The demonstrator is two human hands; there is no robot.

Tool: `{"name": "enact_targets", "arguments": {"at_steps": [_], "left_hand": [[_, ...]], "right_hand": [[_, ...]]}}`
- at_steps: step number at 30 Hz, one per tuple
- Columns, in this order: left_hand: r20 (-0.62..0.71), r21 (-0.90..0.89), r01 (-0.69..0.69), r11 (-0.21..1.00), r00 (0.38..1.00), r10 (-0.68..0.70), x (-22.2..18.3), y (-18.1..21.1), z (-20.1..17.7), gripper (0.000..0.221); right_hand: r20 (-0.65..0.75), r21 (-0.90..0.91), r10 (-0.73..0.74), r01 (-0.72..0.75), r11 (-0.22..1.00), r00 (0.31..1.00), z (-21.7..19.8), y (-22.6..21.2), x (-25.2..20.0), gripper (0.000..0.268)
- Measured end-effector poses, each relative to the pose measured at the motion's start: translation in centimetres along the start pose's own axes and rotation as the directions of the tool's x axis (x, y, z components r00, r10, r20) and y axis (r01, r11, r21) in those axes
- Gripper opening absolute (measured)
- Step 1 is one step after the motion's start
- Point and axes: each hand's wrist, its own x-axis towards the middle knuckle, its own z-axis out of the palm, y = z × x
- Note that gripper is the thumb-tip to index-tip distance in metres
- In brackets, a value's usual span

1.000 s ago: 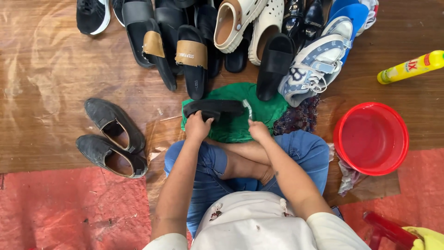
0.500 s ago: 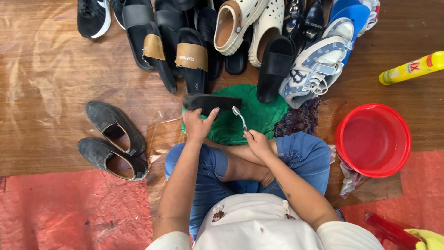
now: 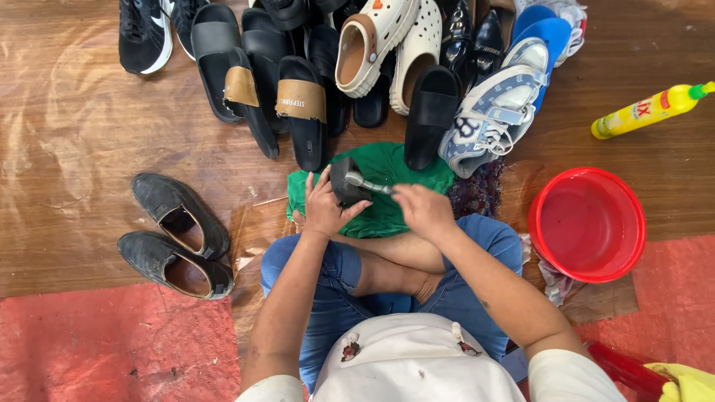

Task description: Cleaning a black sandal with a brush and soapy water.

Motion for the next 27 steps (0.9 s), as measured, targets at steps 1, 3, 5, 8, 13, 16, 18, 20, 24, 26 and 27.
{"name": "enact_targets", "arguments": {"at_steps": [1, 3, 5, 8, 13, 16, 18, 20, 24, 26, 27], "left_hand": [[-0.004, -0.002, -0.001, 1.000, 1.000, 0.001, -0.1, -0.1, 0.2, 0.050], [-0.010, -0.040, 0.007, 0.999, 1.000, -0.008, -0.2, -0.3, 0.6, 0.046], [-0.010, -0.047, 0.008, 0.999, 1.000, -0.008, -0.3, -0.5, 0.9, 0.044], [-0.012, -0.049, 0.002, 0.999, 1.000, -0.002, -0.2, -0.2, 0.2, 0.044], [0.014, -0.142, 0.051, 0.989, 0.999, -0.049, 0.2, 0.4, -0.3, 0.047], [0.017, -0.084, 0.008, 0.996, 1.000, -0.007, 0.1, 0.0, 0.0, 0.049], [0.060, -0.128, 0.030, 0.991, 0.998, -0.022, 0.2, 0.5, -0.5, 0.049], [0.065, -0.132, 0.033, 0.991, 0.998, -0.024, 0.1, 0.5, -0.2, 0.048], [0.042, -0.097, -0.018, 0.995, 0.999, 0.023, -0.2, 0.0, -0.1, 0.049], [0.048, -0.102, -0.016, 0.995, 0.999, 0.021, 0.0, 0.2, 0.0, 0.048], [0.052, -0.107, -0.015, 0.994, 0.998, 0.020, 0.0, 0.4, 0.1, 0.047]], "right_hand": [[-0.002, -0.004, -0.002, 0.002, 1.000, 1.000, 0.3, 0.0, -0.4, 0.030], [0.035, 0.018, 0.002, -0.002, 1.000, 0.999, 1.0, 0.0, -1.2, 0.031], [0.036, 0.012, 0.018, -0.018, 1.000, 0.999, 1.4, 0.6, -1.0, 0.032], [0.065, 0.037, 0.019, -0.021, 0.999, 0.998, 1.8, -0.2, -1.2, 0.032], [0.055, 0.049, 0.037, -0.040, 0.998, 0.998, 1.7, -0.5, -0.5, 0.032], [0.098, 0.088, 0.029, -0.038, 0.995, 0.995, 1.2, -1.3, -0.6, 0.036], [0.112, 0.064, 0.065, -0.072, 0.995, 0.992, 0.8, -0.8, -0.4, 0.038], [0.107, 0.060, 0.086, -0.093, 0.994, 0.991, 0.8, -0.7, -0.3, 0.039], [0.157, 0.046, 0.067, -0.075, 0.996, 0.985, -0.7, -2.1, -1.0, 0.039], [0.150, 0.031, 0.076, -0.082, 0.996, 0.986, -1.0, -1.4, -0.2, 0.038], [0.141, 0.016, 0.083, -0.087, 0.996, 0.986, -1.2, -1.1, 0.1, 0.037]]}}
